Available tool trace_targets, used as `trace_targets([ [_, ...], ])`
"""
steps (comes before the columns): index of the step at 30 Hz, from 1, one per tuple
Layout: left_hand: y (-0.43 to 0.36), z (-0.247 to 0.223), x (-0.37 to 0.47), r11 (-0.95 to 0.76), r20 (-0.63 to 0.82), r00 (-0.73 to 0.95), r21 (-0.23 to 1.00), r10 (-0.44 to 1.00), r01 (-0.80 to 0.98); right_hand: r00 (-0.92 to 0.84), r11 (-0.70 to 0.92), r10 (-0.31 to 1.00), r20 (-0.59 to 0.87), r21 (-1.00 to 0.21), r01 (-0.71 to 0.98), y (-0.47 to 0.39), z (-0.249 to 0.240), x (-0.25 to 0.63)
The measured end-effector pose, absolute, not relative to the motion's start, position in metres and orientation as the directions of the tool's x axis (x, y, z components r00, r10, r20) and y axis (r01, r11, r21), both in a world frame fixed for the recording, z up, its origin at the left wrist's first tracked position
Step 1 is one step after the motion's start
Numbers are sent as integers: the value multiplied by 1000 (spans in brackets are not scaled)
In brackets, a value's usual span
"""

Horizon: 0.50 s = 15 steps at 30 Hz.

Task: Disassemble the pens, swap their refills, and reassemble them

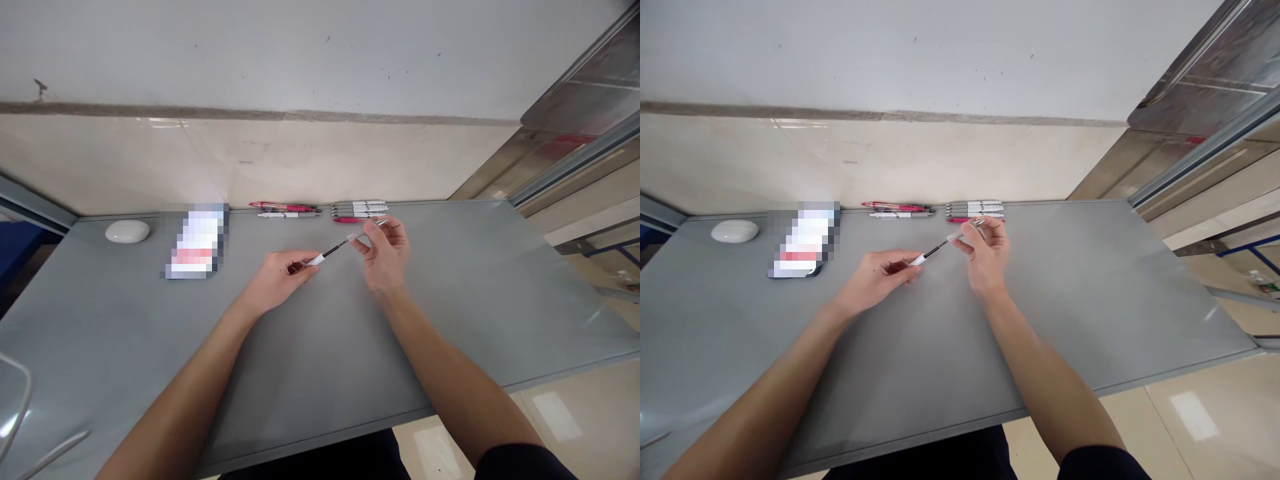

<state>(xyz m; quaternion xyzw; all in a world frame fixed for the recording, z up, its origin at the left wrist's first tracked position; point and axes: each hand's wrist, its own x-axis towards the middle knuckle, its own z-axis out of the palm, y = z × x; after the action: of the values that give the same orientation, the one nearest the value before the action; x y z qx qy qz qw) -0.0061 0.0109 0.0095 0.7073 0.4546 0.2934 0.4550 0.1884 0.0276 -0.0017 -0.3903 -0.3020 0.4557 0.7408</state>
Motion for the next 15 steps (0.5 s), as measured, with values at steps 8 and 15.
trace_targets([
  [8, 11, 10, -6, -154, -7, 418, 924, 909, 350, 296, 241, 947, 120, -878, -414, 25, -2, 186],
  [15, 12, 8, -4, -157, 2, 397, 920, 918, 359, 205, 201, 971, 127, -893, -403, 22, -2, 183],
])
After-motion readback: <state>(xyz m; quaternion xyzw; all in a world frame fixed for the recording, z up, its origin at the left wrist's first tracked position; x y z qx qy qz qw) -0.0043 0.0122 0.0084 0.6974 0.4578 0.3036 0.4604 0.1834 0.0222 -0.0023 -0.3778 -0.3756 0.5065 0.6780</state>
